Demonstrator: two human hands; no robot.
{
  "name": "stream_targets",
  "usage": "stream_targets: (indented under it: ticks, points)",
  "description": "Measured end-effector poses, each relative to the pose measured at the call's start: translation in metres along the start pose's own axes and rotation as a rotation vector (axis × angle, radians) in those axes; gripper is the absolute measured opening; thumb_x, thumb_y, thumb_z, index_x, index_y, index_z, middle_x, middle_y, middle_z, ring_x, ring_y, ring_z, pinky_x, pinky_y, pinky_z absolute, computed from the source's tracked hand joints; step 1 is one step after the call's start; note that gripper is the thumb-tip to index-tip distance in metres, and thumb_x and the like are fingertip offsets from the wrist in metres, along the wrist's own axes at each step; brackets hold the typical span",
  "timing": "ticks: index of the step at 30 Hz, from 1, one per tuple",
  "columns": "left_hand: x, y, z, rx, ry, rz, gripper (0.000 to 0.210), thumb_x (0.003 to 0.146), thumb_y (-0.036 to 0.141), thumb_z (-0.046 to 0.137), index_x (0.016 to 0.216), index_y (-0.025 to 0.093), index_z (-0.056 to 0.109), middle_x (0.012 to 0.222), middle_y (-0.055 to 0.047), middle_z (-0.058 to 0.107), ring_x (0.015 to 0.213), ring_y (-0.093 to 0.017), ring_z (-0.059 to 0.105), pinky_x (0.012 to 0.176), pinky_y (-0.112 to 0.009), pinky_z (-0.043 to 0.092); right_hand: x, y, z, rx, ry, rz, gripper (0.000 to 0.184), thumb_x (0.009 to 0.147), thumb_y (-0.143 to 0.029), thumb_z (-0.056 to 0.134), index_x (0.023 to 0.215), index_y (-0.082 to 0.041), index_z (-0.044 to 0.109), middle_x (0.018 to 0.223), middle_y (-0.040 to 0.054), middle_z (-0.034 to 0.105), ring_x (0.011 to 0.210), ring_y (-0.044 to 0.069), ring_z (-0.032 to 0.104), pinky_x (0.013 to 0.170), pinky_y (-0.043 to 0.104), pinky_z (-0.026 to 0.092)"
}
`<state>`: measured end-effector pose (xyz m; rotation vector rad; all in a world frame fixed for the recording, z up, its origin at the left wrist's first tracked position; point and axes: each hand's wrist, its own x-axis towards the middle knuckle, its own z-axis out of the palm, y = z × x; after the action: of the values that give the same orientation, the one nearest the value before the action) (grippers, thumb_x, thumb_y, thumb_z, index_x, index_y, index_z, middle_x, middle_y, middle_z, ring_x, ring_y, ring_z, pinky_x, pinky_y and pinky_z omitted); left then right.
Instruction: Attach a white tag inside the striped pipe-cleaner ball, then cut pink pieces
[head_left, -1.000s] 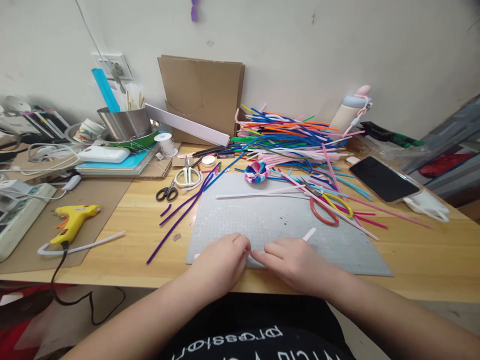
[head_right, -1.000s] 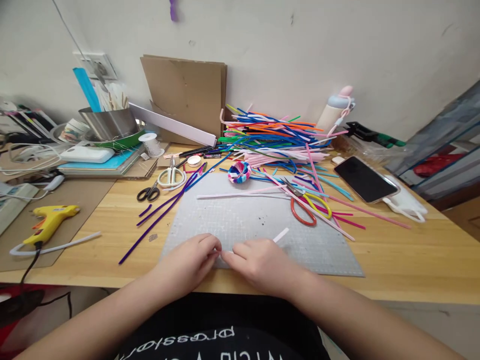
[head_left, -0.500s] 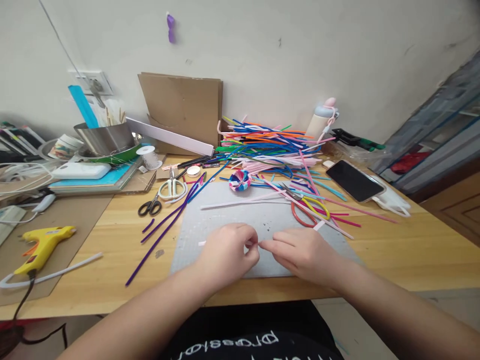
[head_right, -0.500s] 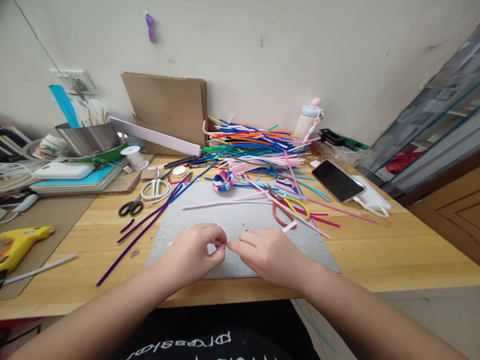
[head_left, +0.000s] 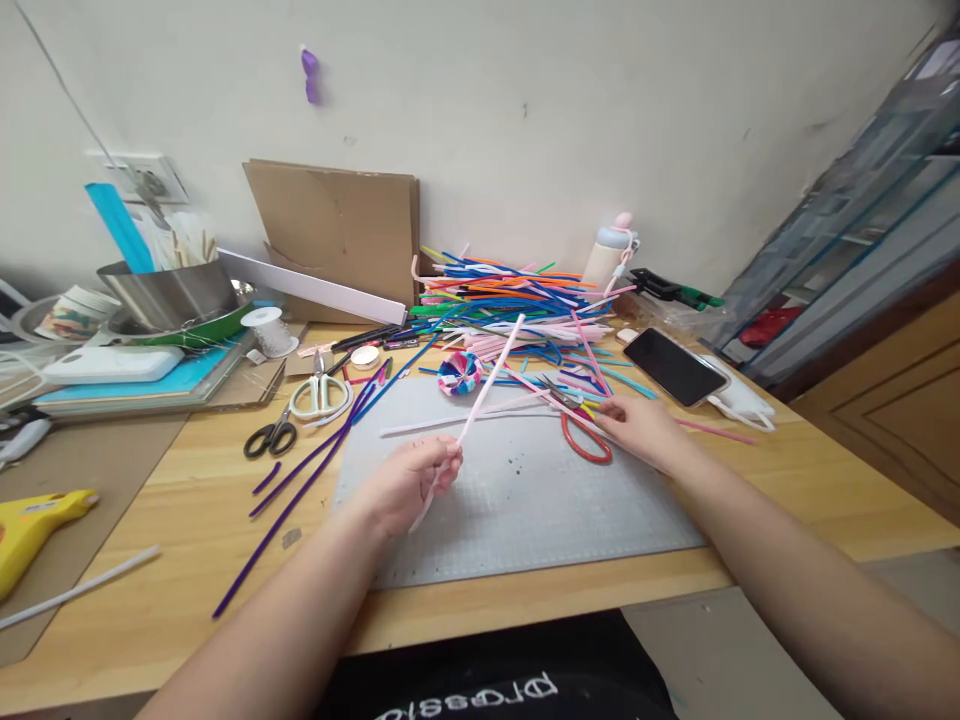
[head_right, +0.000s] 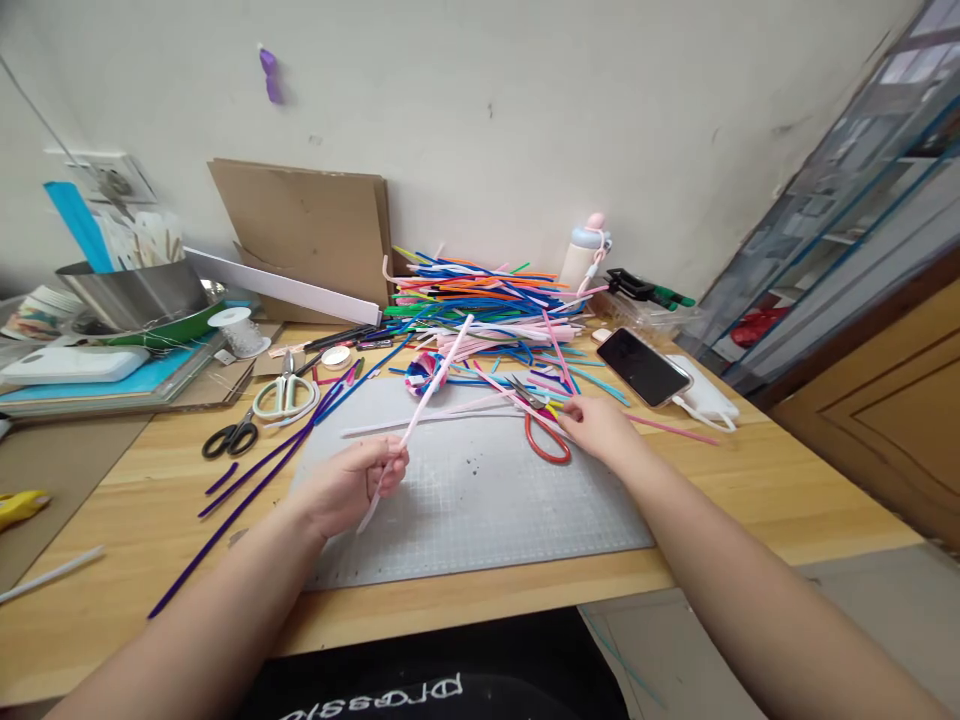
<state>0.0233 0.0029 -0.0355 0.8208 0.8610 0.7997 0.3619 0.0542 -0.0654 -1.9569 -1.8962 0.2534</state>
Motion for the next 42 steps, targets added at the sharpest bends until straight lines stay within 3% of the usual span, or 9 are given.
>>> stream_targets:
  ticks: [6, 16, 20, 23, 27, 30, 32, 37, 42]
  points:
    - [-0.002, -0.007, 0.002, -0.054, -0.030, -0.010, 0.013, 0.069, 0.023, 0.064, 0.069, 0.012, 0.057, 0.060, 0.002, 0.050, 0.049, -0.005, 0.039, 0.048, -0.020, 0.025, 0.014, -0.009, 0.006, -0.046, -0.030, 0.064, 0.012, 0.061, -0.023, 0.064, 0.052, -0.019, 0.058, 0.054, 0.0042, 0.061, 0.058, 0.021, 0.058, 0.054, 0.027, 0.034]
    - [-0.005, -0.007, 0.002, -0.090, -0.105, -0.034, 0.014, 0.068, 0.024, 0.067, 0.068, 0.012, 0.058, 0.061, 0.002, 0.050, 0.049, -0.005, 0.039, 0.047, -0.019, 0.025, 0.007, -0.014, -0.001, 0.408, 0.542, 0.108, 0.023, 0.076, -0.032, 0.056, 0.093, -0.017, 0.058, 0.093, 0.0095, 0.065, 0.089, 0.024, 0.060, 0.083, 0.038, 0.044]
    - [-0.006, -0.005, 0.002, -0.100, -0.102, -0.025, 0.014, 0.067, 0.023, 0.067, 0.069, 0.012, 0.059, 0.060, 0.002, 0.050, 0.049, -0.004, 0.039, 0.048, -0.019, 0.024, 0.015, -0.022, -0.012, 0.735, 0.618, 0.122, 0.024, 0.078, -0.031, 0.049, 0.098, -0.020, 0.055, 0.098, 0.0068, 0.060, 0.092, 0.021, 0.057, 0.085, 0.037, 0.045]
    - [-0.006, -0.004, 0.002, -0.106, -0.102, -0.026, 0.014, 0.067, 0.023, 0.067, 0.069, 0.012, 0.059, 0.060, 0.002, 0.050, 0.049, -0.004, 0.039, 0.048, -0.019, 0.025, 0.006, -0.039, -0.025, 0.975, 0.461, 0.111, 0.020, 0.079, -0.035, 0.043, 0.090, -0.023, 0.054, 0.084, 0.0030, 0.056, 0.077, 0.017, 0.056, 0.068, 0.032, 0.049]
    - [-0.008, -0.004, 0.002, -0.128, -0.111, -0.028, 0.015, 0.069, 0.024, 0.066, 0.068, 0.012, 0.058, 0.060, 0.002, 0.049, 0.049, -0.005, 0.038, 0.048, -0.019, 0.024, -0.039, -0.068, -0.024, 1.142, 0.050, 0.067, 0.026, 0.076, -0.044, 0.054, 0.086, -0.020, 0.057, 0.075, 0.0018, 0.051, 0.058, 0.013, 0.048, 0.050, 0.026, 0.043]
    - [-0.009, -0.003, 0.003, -0.157, -0.127, -0.025, 0.015, 0.068, 0.024, 0.066, 0.069, 0.013, 0.056, 0.061, 0.003, 0.047, 0.048, -0.004, 0.037, 0.048, -0.020, 0.024, -0.081, -0.087, -0.007, 1.142, -0.371, 0.063, 0.044, 0.081, -0.061, 0.046, 0.085, -0.018, 0.054, 0.069, 0.0004, 0.047, 0.051, 0.011, 0.043, 0.041, 0.024, 0.036]
    - [-0.010, -0.002, 0.004, -0.169, -0.139, -0.030, 0.016, 0.067, 0.024, 0.066, 0.069, 0.013, 0.056, 0.061, 0.003, 0.046, 0.048, -0.004, 0.036, 0.048, -0.020, 0.024, -0.102, -0.098, 0.003, 0.960, -0.572, 0.017, 0.038, 0.079, -0.057, 0.053, 0.083, -0.020, 0.048, 0.065, -0.0042, 0.041, 0.052, 0.011, 0.041, 0.046, 0.025, 0.040]
    - [-0.012, -0.002, 0.006, -0.136, -0.142, -0.029, 0.016, 0.068, 0.025, 0.066, 0.069, 0.013, 0.056, 0.061, 0.003, 0.047, 0.048, -0.004, 0.036, 0.048, -0.020, 0.024, -0.123, -0.123, 0.001, 0.376, -0.514, -0.185, 0.025, 0.082, -0.042, 0.055, 0.079, -0.020, 0.043, 0.078, 0.0006, 0.053, 0.070, 0.016, 0.048, 0.065, 0.030, 0.042]
    - [-0.012, -0.005, 0.010, -0.054, -0.116, 0.031, 0.013, 0.067, 0.024, 0.065, 0.067, 0.013, 0.058, 0.058, 0.003, 0.048, 0.048, -0.005, 0.037, 0.048, -0.021, 0.024, -0.125, -0.139, -0.004, 0.248, -0.517, -0.172, 0.026, 0.081, -0.043, 0.055, 0.081, -0.020, 0.043, 0.084, 0.0028, 0.057, 0.076, 0.019, 0.052, 0.067, 0.031, 0.040]
